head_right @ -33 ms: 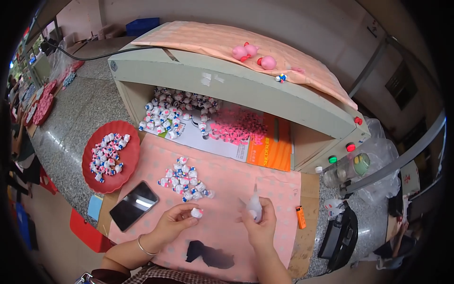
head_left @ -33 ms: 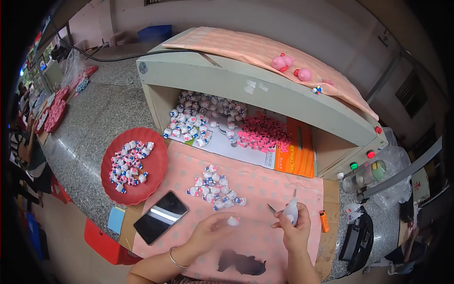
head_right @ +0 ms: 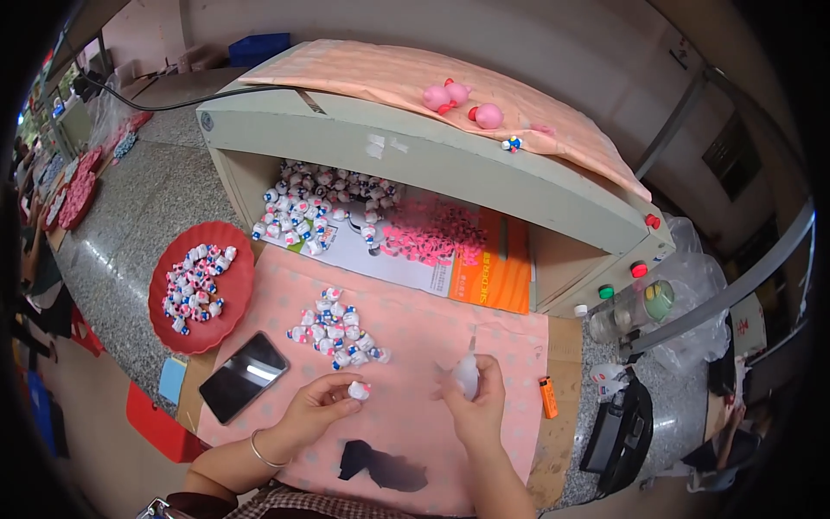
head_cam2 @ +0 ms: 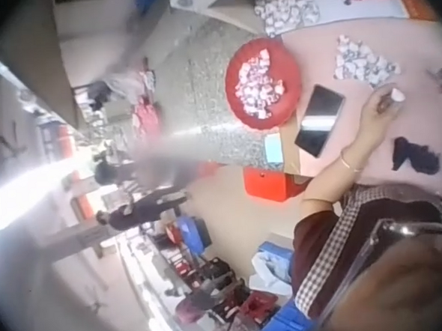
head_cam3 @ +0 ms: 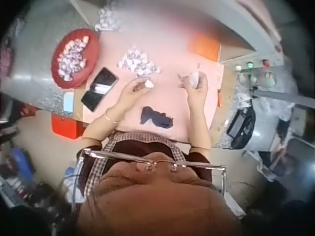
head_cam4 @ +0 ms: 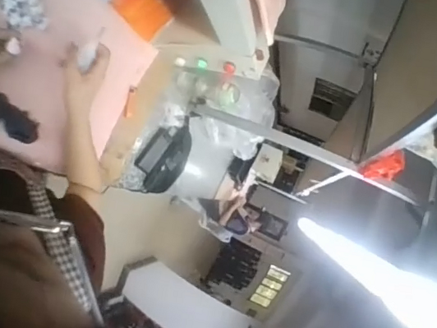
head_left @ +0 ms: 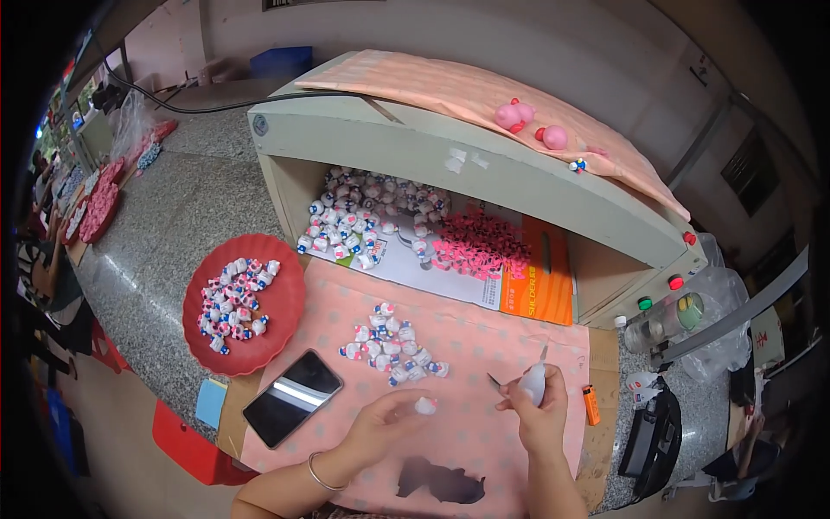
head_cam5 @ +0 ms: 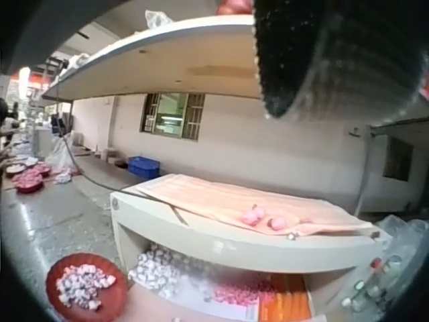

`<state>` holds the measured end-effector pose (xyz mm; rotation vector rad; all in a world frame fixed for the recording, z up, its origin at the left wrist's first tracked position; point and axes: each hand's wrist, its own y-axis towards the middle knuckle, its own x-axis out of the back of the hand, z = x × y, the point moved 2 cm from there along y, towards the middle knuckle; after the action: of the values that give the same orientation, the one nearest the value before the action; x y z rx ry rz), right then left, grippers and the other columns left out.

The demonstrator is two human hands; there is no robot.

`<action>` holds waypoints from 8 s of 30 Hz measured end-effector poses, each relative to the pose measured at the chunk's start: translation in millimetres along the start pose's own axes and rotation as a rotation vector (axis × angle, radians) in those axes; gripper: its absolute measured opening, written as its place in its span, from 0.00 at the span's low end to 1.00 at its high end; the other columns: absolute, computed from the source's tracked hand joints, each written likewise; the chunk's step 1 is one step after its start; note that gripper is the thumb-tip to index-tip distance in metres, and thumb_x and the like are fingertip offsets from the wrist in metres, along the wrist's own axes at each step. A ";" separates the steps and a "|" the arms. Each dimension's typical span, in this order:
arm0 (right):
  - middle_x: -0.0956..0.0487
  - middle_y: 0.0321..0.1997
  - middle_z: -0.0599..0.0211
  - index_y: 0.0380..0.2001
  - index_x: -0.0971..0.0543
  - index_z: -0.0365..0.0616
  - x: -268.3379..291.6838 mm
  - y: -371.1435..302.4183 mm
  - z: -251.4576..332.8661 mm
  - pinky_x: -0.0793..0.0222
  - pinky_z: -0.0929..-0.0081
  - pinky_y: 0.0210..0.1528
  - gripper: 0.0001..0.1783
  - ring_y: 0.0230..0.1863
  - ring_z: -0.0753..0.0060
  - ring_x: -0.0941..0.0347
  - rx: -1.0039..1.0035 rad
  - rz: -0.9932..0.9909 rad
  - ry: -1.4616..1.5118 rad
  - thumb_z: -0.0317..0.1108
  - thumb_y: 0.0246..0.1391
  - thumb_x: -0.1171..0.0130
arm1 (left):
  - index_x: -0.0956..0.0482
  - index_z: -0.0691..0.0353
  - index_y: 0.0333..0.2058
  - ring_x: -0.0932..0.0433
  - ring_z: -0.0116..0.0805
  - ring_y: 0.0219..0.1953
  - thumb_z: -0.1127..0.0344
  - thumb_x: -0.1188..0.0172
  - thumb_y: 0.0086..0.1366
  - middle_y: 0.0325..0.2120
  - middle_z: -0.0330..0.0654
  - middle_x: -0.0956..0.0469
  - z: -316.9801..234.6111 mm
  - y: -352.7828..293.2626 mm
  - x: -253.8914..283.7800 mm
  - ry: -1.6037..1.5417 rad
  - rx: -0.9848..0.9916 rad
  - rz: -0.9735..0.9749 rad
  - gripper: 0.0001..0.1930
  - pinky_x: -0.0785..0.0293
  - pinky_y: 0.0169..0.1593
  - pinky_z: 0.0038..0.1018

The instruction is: Glue small plastic bows onto toy character heads at a factory workbench.

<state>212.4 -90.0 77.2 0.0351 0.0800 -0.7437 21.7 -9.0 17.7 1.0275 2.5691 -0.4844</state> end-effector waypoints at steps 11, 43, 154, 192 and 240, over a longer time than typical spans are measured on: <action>0.31 0.39 0.44 0.32 0.28 0.37 -50.2 145.1 -50.9 0.34 0.57 0.39 0.12 0.37 0.44 0.31 0.722 0.088 -1.136 0.33 0.44 0.47 | 0.30 0.63 0.44 0.29 0.23 0.39 0.78 0.45 0.54 0.38 0.38 0.28 -2.5 -1.1 3.4 -0.008 -0.031 -0.019 0.17 0.31 0.42 0.19; 0.27 0.21 0.72 0.30 0.26 0.41 -35.4 -44.5 -16.1 0.39 0.85 0.24 0.10 0.22 0.84 0.34 -0.085 0.120 -0.241 0.30 0.43 0.39 | 0.34 0.70 0.47 0.31 0.33 0.46 0.71 0.46 0.57 0.43 0.46 0.30 22.1 -5.3 -12.1 0.037 -0.040 0.260 0.19 0.36 0.51 0.28; 0.31 0.38 0.54 0.37 0.40 0.37 -10.8 -42.9 -18.3 0.31 0.81 0.16 0.15 0.23 0.74 0.30 -0.047 0.231 0.121 0.33 0.51 0.49 | 0.40 0.64 0.53 0.33 0.33 0.50 0.74 0.54 0.61 0.48 0.42 0.35 -7.4 -0.2 2.3 -0.297 0.101 0.110 0.20 0.36 0.53 0.26; 0.36 0.26 0.59 0.29 0.33 0.37 -15.2 -48.2 -27.6 0.42 0.76 0.28 0.10 0.27 0.68 0.39 0.441 0.085 -0.325 0.25 0.39 0.47 | 0.34 0.62 0.49 0.30 0.23 0.42 0.76 0.49 0.57 0.41 0.37 0.29 -18.8 -4.2 -3.3 -0.300 0.183 -0.028 0.19 0.32 0.46 0.21; 0.36 0.26 0.59 0.30 0.32 0.38 -19.6 -52.4 -30.8 0.41 0.75 0.28 0.12 0.27 0.66 0.39 0.489 0.047 -0.369 0.23 0.37 0.48 | 0.36 0.61 0.50 0.29 0.28 0.44 0.77 0.49 0.57 0.44 0.38 0.31 -8.3 -6.3 2.5 -0.157 0.079 0.003 0.21 0.31 0.46 0.23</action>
<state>160.7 -113.5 48.0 0.3631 -0.4550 -0.6985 14.1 -8.3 25.2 0.9781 2.4275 -0.6444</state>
